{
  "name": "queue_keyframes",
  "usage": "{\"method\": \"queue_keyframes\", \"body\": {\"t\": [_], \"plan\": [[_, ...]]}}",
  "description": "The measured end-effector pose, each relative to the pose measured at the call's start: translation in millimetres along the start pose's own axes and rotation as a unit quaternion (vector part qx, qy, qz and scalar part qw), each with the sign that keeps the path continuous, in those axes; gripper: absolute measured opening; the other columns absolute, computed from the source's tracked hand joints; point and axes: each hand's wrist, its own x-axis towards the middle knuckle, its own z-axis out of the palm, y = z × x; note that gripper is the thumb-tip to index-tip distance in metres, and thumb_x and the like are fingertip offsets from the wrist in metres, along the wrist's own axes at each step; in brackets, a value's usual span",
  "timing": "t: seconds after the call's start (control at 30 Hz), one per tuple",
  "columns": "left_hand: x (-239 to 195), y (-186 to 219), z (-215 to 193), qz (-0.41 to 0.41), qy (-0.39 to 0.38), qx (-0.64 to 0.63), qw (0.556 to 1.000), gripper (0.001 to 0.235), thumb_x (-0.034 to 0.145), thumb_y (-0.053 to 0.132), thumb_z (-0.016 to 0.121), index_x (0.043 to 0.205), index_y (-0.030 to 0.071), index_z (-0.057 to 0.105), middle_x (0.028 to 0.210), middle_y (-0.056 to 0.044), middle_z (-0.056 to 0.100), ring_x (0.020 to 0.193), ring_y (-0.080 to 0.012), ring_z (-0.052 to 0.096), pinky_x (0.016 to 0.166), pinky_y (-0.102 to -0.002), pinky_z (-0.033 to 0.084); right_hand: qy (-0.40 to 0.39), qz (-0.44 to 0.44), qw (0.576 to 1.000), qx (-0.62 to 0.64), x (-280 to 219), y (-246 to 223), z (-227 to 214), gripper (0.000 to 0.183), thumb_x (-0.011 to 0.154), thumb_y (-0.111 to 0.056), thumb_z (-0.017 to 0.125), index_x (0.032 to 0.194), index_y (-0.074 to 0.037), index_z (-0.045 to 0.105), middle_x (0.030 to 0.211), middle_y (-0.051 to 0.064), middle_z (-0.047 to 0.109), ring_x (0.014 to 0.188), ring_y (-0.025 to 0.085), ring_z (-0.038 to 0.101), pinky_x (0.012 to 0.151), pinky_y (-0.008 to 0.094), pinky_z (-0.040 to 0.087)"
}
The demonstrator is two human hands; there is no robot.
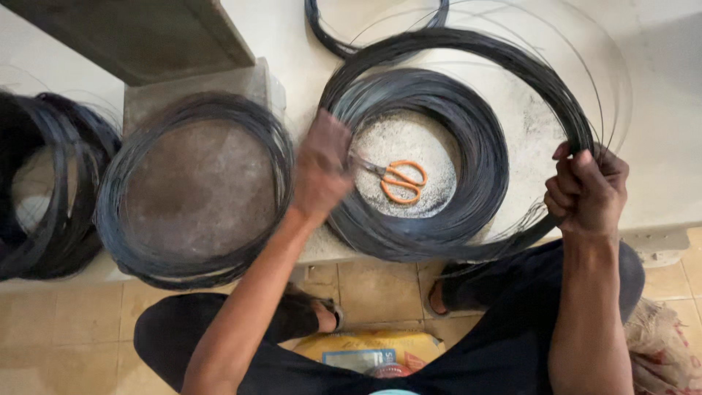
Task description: The person sits on the floor and uses orange-handled shears to cut a length of black wire from a large coil. They then pull the cut wire, straighten it, and place it on top of another coil.
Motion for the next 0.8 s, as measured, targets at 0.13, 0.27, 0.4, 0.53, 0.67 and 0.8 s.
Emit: {"method": "queue_keyframes", "body": {"t": [0.13, 0.27, 0.4, 0.53, 0.67, 0.8], "plan": [[-1, 2, 18, -0.021, 0.073, 0.036, 0.996, 0.049, 0.098, 0.056, 0.041, 0.072, 0.015, 0.051, 0.07, 0.0, 0.042, 0.062, -0.016, 0.042, 0.057, -0.035, 0.035, 0.0, -0.014, 1.0, -0.023, -2, -1, -8, 0.033, 0.097, -0.036, 0.059, 0.096, -0.004, 0.055, 0.058, -0.005, 0.013, 0.041, 0.003, 0.014, 0.033, 0.019, 0.009], [1, -40, 58, -0.22, 0.065, -0.073, 0.971, 0.123, 0.075, 0.075, 0.065, 0.154, 0.004, 0.003, 0.162, -0.024, 0.013, 0.152, -0.0396, 0.02, 0.127, -0.053, 0.022, -0.058, -0.017, 0.998, 0.011, -2, 6, -20, 0.032, 0.097, -0.029, 0.061, 0.098, 0.002, 0.057, 0.057, -0.004, 0.015, 0.039, 0.003, 0.016, 0.031, 0.019, 0.012], [16, -69, 82, -0.36, -0.118, -0.259, 0.888, 0.136, 0.061, 0.071, 0.072, 0.154, 0.013, -0.009, 0.165, -0.02, -0.002, 0.153, -0.0345, 0.005, 0.123, -0.046, 0.013, -0.069, 0.008, 0.998, 0.007, 0, 10, -20, 0.034, 0.092, -0.027, 0.063, 0.095, 0.006, 0.056, 0.056, -0.004, 0.017, 0.039, 0.004, 0.016, 0.029, 0.02, 0.015], [42, -74, 90, -0.477, -0.224, -0.252, 0.812, 0.137, 0.052, 0.073, 0.071, 0.157, 0.019, 0.001, 0.166, -0.008, 0.015, 0.151, -0.0284, 0.021, 0.119, -0.044, 0.023, -0.077, 0.006, 0.997, -0.007, -1, 4, -13, 0.034, 0.092, -0.027, 0.062, 0.093, 0.007, 0.055, 0.056, -0.003, 0.017, 0.039, 0.006, 0.018, 0.029, 0.021, 0.015], [46, -90, 109, -0.413, -0.27, -0.181, 0.851, 0.09, 0.076, 0.054, 0.069, 0.149, 0.015, 0.034, 0.147, -0.01, 0.049, 0.135, -0.0291, 0.047, 0.109, -0.04, 0.04, -0.047, 0.017, 0.999, -0.003, -1, 3, -10, 0.034, 0.092, -0.025, 0.062, 0.093, 0.008, 0.055, 0.057, -0.003, 0.017, 0.041, 0.004, 0.016, 0.033, 0.02, 0.011], [56, -92, 110, -0.37, -0.337, -0.17, 0.849, 0.063, 0.081, 0.046, 0.059, 0.139, 0.025, 0.05, 0.133, -0.006, 0.063, 0.124, -0.0287, 0.057, 0.102, -0.043, 0.045, -0.039, 0.017, 0.999, -0.005, 1, 1, -5, 0.032, 0.092, -0.025, 0.062, 0.093, 0.006, 0.055, 0.056, -0.004, 0.019, 0.039, 0.004, 0.018, 0.031, 0.02, 0.012]]}}
